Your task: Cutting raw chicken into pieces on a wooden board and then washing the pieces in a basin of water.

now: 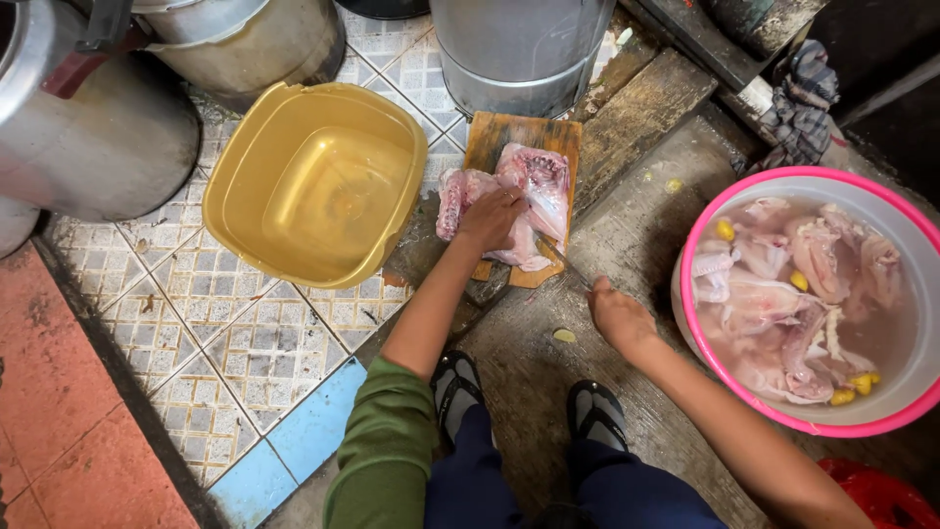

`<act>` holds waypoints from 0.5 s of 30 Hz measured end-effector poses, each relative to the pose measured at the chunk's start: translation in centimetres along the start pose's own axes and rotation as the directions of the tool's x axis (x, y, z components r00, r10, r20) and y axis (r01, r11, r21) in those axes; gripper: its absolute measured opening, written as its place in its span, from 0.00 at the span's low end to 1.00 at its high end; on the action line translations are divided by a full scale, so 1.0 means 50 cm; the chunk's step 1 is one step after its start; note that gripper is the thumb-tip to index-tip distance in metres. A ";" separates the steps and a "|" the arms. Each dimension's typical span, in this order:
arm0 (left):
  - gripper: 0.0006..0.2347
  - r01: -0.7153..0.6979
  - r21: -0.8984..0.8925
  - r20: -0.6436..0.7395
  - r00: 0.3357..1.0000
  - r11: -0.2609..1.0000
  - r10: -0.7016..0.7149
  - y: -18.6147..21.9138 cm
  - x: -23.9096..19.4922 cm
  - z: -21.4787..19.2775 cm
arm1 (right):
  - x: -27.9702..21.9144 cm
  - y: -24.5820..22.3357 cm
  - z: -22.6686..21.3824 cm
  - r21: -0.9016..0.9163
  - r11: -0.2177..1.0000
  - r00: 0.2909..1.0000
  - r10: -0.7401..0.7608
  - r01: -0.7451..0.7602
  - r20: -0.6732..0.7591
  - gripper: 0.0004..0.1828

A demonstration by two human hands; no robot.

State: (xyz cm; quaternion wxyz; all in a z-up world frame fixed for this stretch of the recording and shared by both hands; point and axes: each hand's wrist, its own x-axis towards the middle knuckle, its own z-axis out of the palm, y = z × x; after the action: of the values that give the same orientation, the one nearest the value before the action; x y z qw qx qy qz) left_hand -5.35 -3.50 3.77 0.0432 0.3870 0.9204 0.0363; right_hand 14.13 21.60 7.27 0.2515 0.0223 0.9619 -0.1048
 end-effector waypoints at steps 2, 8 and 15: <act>0.31 0.017 -0.041 0.006 1.000 0.999 -0.016 -0.006 0.003 0.002 | 0.004 0.041 0.020 0.005 1.000 1.000 0.006 -0.006 -0.005 0.21; 0.25 0.132 -0.099 -0.481 0.861 0.986 -0.164 0.021 -0.064 0.005 | -0.059 -0.004 -0.030 0.097 0.995 0.999 0.018 -0.015 -0.027 0.28; 0.25 0.197 -0.146 -0.543 0.803 0.969 -0.245 0.008 -0.091 0.042 | 0.005 -0.125 -0.045 0.213 0.976 0.998 -0.022 0.035 -0.064 0.23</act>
State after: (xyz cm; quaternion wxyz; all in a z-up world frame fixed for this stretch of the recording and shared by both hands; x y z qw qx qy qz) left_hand -1.66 -6.39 1.97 -0.2070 0.2476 0.9292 0.1803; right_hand 12.24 15.99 10.27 0.2165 0.0385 0.9525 -0.2106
